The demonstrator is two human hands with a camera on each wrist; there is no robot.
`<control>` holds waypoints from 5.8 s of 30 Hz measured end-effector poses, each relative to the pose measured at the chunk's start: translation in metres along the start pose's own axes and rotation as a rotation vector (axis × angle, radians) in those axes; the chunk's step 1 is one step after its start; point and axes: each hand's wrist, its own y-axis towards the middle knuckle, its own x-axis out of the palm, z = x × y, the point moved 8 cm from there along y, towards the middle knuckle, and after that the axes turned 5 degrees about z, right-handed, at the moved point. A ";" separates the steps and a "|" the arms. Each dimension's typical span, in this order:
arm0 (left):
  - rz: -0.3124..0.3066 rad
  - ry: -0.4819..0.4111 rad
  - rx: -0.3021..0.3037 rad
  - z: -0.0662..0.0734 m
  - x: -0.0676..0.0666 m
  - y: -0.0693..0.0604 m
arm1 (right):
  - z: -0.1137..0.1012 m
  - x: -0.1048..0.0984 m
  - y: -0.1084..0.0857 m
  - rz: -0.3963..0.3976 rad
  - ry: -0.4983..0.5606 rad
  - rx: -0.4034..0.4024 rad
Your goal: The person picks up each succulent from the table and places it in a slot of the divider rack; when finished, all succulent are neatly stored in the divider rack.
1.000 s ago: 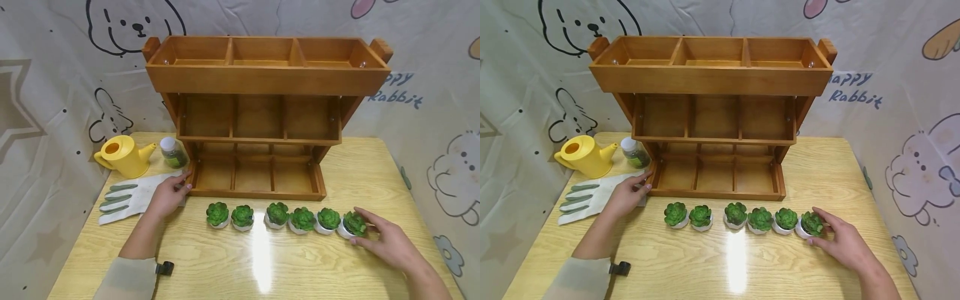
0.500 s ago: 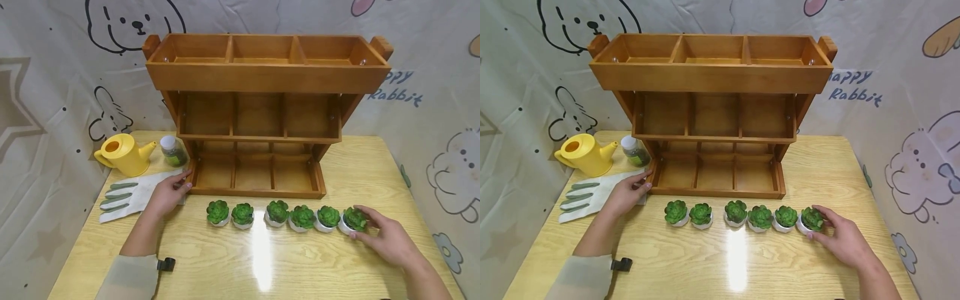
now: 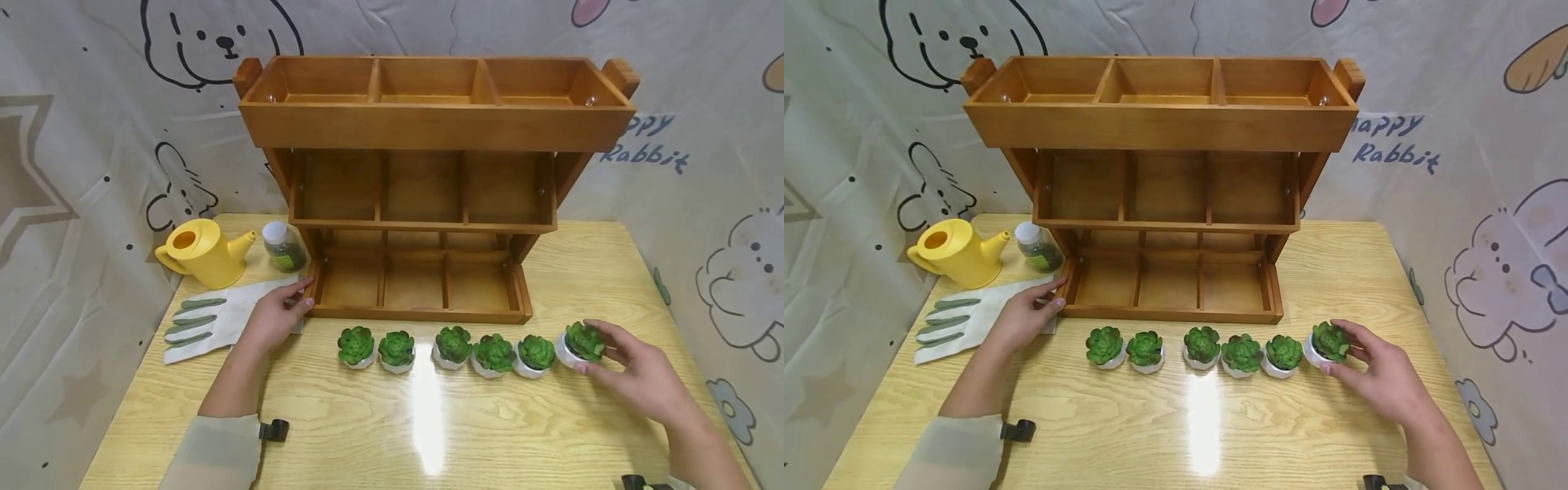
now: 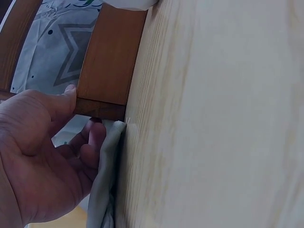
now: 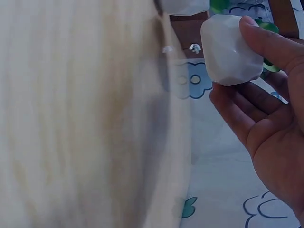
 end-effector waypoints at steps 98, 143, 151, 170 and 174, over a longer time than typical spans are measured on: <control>0.035 -0.015 -0.037 0.006 -0.003 0.002 | -0.179 -0.042 0.183 0.035 0.150 -0.217; 0.036 -0.042 -0.021 0.006 -0.001 0.001 | -0.183 -0.019 0.191 -0.081 -0.065 -0.263; 0.035 -0.043 -0.023 0.004 -0.001 0.001 | -0.179 -0.023 0.176 -0.052 0.063 -0.300; 0.027 -0.064 -0.018 0.005 -0.001 0.001 | -0.165 -0.042 0.119 0.150 0.177 -0.413; 0.023 -0.067 -0.023 0.004 0.000 0.002 | -0.160 -0.043 0.108 0.186 0.198 -0.433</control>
